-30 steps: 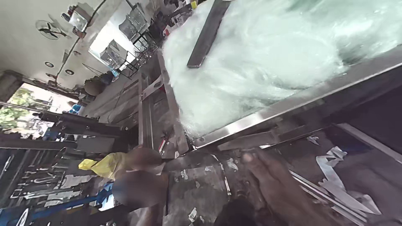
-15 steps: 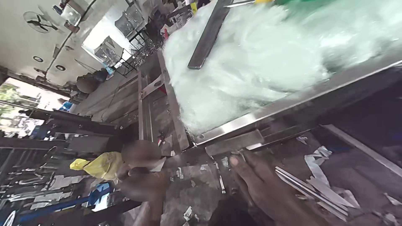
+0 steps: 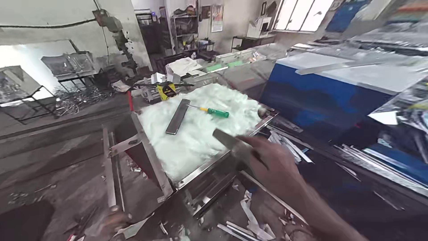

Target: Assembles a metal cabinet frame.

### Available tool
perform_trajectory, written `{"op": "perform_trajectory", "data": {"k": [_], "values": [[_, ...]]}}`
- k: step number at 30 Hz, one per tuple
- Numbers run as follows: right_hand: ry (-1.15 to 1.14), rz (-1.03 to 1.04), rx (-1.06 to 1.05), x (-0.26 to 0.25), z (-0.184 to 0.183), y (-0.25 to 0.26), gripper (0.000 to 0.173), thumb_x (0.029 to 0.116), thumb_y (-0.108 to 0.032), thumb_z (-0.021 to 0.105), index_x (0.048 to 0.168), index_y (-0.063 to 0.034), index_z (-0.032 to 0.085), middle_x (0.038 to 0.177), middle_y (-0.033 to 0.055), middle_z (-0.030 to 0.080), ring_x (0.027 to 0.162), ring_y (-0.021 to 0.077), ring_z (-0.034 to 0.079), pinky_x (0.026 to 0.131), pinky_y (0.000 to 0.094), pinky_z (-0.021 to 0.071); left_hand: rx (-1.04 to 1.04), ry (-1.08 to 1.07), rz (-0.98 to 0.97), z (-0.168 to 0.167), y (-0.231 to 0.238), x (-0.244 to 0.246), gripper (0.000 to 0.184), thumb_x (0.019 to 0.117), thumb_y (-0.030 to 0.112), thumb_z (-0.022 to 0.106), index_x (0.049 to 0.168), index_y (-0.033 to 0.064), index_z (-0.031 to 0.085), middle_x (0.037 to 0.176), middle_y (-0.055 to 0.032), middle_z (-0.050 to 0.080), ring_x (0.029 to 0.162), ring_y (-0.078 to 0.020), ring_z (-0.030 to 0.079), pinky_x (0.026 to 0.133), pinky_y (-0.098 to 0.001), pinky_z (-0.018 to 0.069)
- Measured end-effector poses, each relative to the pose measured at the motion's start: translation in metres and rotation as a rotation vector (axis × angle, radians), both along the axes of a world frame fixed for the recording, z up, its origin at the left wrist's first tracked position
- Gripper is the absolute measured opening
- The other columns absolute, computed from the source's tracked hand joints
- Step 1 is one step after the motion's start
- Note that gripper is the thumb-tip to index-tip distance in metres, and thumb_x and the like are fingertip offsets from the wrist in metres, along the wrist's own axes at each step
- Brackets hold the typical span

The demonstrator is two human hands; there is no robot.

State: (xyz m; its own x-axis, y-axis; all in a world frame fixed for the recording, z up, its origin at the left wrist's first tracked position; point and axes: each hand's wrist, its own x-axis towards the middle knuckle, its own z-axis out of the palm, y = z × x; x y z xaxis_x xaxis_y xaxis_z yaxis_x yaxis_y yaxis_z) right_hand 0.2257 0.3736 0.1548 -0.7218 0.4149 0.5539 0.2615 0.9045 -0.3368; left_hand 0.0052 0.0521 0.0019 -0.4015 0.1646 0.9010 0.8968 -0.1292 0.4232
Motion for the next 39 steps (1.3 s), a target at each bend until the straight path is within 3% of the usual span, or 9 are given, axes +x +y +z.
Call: {"op": "perform_trajectory", "data": {"k": [5,12,15,18,23,27,32,35,39], "values": [[-0.15,-0.138,0.201,-0.091,0.036,0.056,0.029,0.0974,-0.046,0.066,0.109,-0.0219,0.075,0.091,0.0052,0.071,0.079,0.0272,0.069,0.066,0.0547,0.054,-0.022,-0.008,-0.009,0.006,-0.001,0.003,0.021,0.1068,0.032,0.042,0.108,0.0231,0.061,0.1,0.0128,0.067,0.106,-0.0043,0.063,0.103,-0.0293,0.0473],[-0.169,-0.215,0.333,-0.158,0.022,0.075,0.025,0.1011,-0.029,0.057,0.108,-0.0135,0.076,0.106,0.016,0.072,0.106,0.0394,0.066,0.091,0.0619,0.0473,0.017,-0.019,-0.007,0.006,0.0,0.003,0.019,0.1071,0.032,0.044,0.1,0.0218,0.058,0.095,0.0118,0.067,0.1,-0.0057,0.064,0.099,-0.0321,0.0496],[0.246,-0.124,0.295,-0.108,-0.003,0.017,0.024,0.1023,-0.031,0.06,0.115,-0.0218,0.077,0.107,0.0027,0.074,0.103,0.022,0.067,0.094,0.0476,0.047,0.003,-0.027,0.023,0.008,-0.003,0.009,0.017,0.108,0.033,0.044,0.113,0.0255,0.059,0.102,0.0145,0.068,0.102,-0.0035,0.065,0.099,-0.0322,0.0511],[0.448,0.01,0.058,-0.017,-0.093,-0.053,0.025,0.1013,-0.029,0.061,0.111,-0.0122,0.076,0.099,0.0042,0.075,0.091,0.0157,0.068,0.084,0.0413,0.0533,0.03,-0.02,0.023,0.01,-0.004,0.009,0.015,0.1076,0.032,0.046,0.109,0.0232,0.058,0.098,0.0126,0.068,0.1,-0.0064,0.066,0.098,-0.036,0.0522],[0.622,-0.843,-0.653,0.184,-0.28,-0.066,0.041,0.1061,-0.024,0.052,0.129,0.0106,0.056,0.111,0.0166,0.066,0.095,0.0132,0.066,0.087,0.0321,0.0576,0.095,0.002,0.043,0.008,0.002,0.006,0.015,0.107,0.025,0.045,0.106,0.0174,0.058,0.099,0.0082,0.067,0.099,-0.0069,0.065,0.095,-0.0354,0.0531],[0.569,-1.353,-0.677,0.295,-0.245,-0.017,0.049,0.1099,-0.012,0.026,0.152,0.0129,0.032,0.152,0.0247,0.045,0.136,0.0198,0.05,0.114,0.0263,0.037,0.09,0.054,0.174,0.004,0.002,0.003,0.017,0.1079,0.02,0.044,0.105,0.0104,0.057,0.101,0.003,0.062,0.098,-0.0062,0.062,0.091,-0.031,0.0524],[0.785,-0.752,-0.974,0.387,-0.268,0.083,0.065,0.1104,-0.053,0.019,0.156,-0.011,0.038,0.143,0.0119,0.058,0.122,0.0213,0.063,0.1,0.0437,0.0546,-0.011,0.036,0.318,-0.001,-0.007,-0.004,0.024,0.1102,0.02,0.039,0.118,0.0073,0.058,0.108,0.001,0.061,0.098,-0.005,0.061,0.086,-0.0258,0.0524],[0.659,-0.729,-1.069,0.391,-0.286,0.121,0.074,0.1057,-0.065,0.016,0.151,-0.0149,0.046,0.141,0.0067,0.06,0.126,0.0176,0.06,0.105,0.0457,0.052,-0.014,0.005,0.378,0.007,-0.003,0.006,0.024,0.1101,0.018,0.039,0.115,0.0034,0.057,0.103,-0.0003,0.06,0.093,-0.0032,0.061,0.083,-0.0227,0.0513],[0.353,-0.829,-0.816,0.383,-0.287,0.117,0.063,0.1116,-0.046,0.02,0.157,-0.0065,0.038,0.154,0.0135,0.049,0.141,0.0182,0.049,0.118,0.0385,0.04,-0.073,-0.032,0.449,0.001,-0.009,0.005,0.023,0.1107,0.02,0.041,0.116,0.0037,0.056,0.099,-0.0002,0.059,0.089,-0.0011,0.06,0.079,-0.0198,0.0509]]}}
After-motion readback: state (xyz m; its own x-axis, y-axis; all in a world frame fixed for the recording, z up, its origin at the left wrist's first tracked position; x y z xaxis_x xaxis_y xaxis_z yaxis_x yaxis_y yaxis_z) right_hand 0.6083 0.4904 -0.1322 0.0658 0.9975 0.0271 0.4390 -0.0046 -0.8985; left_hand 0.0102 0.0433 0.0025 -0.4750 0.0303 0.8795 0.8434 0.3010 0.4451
